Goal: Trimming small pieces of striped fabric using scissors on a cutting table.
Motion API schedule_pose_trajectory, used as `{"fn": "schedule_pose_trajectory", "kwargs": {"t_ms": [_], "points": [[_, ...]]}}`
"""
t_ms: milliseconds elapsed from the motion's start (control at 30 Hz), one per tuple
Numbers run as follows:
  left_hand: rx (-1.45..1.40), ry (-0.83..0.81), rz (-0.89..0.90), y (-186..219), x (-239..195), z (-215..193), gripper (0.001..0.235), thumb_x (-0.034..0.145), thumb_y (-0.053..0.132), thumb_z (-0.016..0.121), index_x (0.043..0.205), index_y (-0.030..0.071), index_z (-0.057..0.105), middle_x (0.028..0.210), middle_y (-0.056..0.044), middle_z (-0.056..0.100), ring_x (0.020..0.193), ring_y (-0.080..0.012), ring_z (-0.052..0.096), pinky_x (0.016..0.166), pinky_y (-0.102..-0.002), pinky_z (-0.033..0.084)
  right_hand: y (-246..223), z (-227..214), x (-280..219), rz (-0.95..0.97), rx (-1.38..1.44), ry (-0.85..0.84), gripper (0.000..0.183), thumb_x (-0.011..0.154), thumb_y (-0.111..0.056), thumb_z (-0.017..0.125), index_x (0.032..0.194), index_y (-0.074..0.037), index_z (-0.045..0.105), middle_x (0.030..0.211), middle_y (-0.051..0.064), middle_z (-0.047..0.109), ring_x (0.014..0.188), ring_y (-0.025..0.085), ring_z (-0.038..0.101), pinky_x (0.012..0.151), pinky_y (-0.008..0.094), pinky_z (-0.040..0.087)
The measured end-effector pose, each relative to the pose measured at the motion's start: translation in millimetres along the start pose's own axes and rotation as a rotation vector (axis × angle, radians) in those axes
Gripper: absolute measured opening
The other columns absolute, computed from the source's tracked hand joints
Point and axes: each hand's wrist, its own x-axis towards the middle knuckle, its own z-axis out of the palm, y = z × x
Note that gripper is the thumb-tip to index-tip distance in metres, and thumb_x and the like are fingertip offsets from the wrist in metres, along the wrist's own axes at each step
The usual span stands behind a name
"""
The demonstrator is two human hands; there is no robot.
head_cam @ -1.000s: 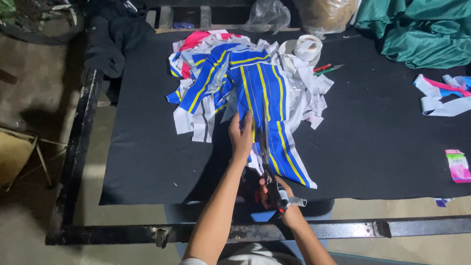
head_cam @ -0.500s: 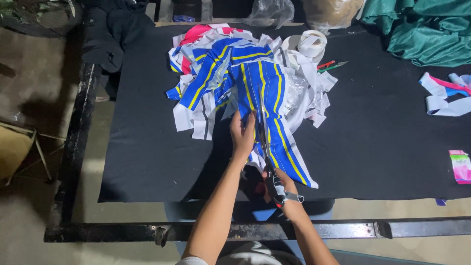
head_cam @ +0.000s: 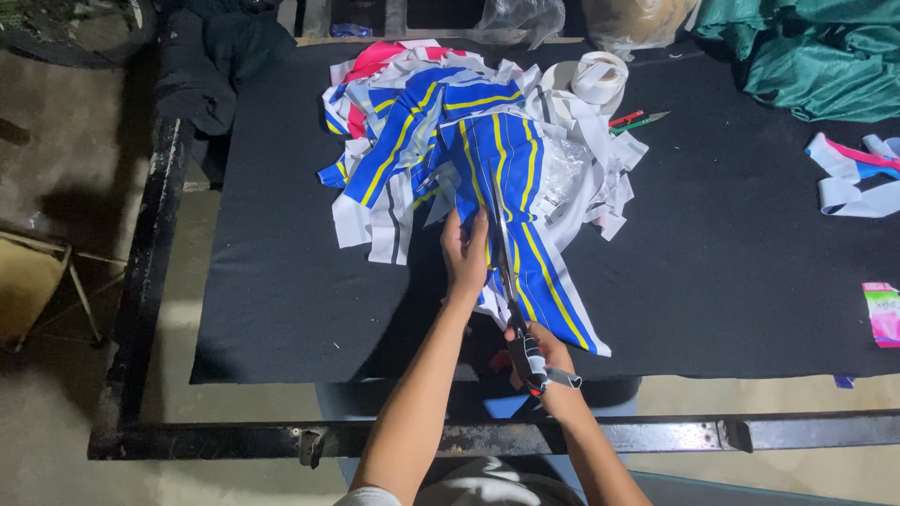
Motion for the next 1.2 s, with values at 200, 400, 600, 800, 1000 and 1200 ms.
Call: {"fn": "schedule_pose_trajectory", "kwargs": {"t_ms": [200,400,600,800,1000,1200], "points": [[0.049,0.026,-0.159,12,-2,2,0.061,0.093,0.055,0.057,0.14,0.017,0.051,0.134,-0.011,0.066,0.124,-0.0294,0.068,0.103,-0.046,0.058,-6,3,-4,-0.052,0.046,-0.016,0.022,0.09,-0.015,0.069,0.11,-0.006,0.066,0.071,0.006,0.062,0.048,0.014,0.059,0.044,0.028,0.052],[-0.033,0.046,-0.137,8,-2,2,0.061,0.093,0.055,0.059,0.139,0.016,0.054,0.128,-0.012,0.068,0.118,-0.0273,0.069,0.099,-0.043,0.058,-3,5,-4,-0.049,0.048,0.019,0.019,0.09,-0.015,0.068,0.106,-0.007,0.067,0.066,0.004,0.057,0.049,0.013,0.054,0.046,0.029,0.048],[0.129,0.059,-0.214,35,-6,9,0.043,0.104,0.048,0.057,0.137,0.02,0.055,0.126,-0.012,0.063,0.125,-0.0317,0.061,0.101,-0.046,0.056,-28,21,-9,-0.015,0.025,0.157,0.022,0.085,-0.017,0.074,0.1,0.0,0.076,0.048,0.014,0.061,0.042,0.02,0.065,0.051,0.028,0.046],[0.032,0.083,-0.288,14,-4,3,0.065,0.089,0.057,0.057,0.143,0.021,0.048,0.141,-0.014,0.058,0.129,-0.0301,0.062,0.105,-0.045,0.056,2,3,-2,0.009,0.091,-0.002,0.032,0.088,-0.017,0.069,0.118,-0.006,0.062,0.088,0.025,0.08,0.074,0.026,0.077,0.041,0.022,0.043],[-0.004,0.114,-0.359,18,-4,5,0.066,0.089,0.053,0.058,0.145,0.02,0.047,0.142,-0.015,0.055,0.129,-0.0292,0.062,0.104,-0.045,0.057,-6,6,-7,-0.011,0.052,0.034,0.02,0.091,-0.021,0.063,0.105,-0.008,0.065,0.076,0.007,0.063,0.048,0.012,0.052,0.041,0.026,0.043],[-0.046,0.047,-0.265,17,-5,3,0.063,0.091,0.054,0.058,0.143,0.019,0.047,0.135,-0.014,0.061,0.124,-0.0292,0.065,0.102,-0.044,0.058,-22,12,-10,0.053,-0.051,0.068,0.023,0.095,-0.028,0.061,0.106,-0.008,0.067,0.079,0.017,0.08,0.05,0.012,0.059,0.04,0.022,0.038]]}}
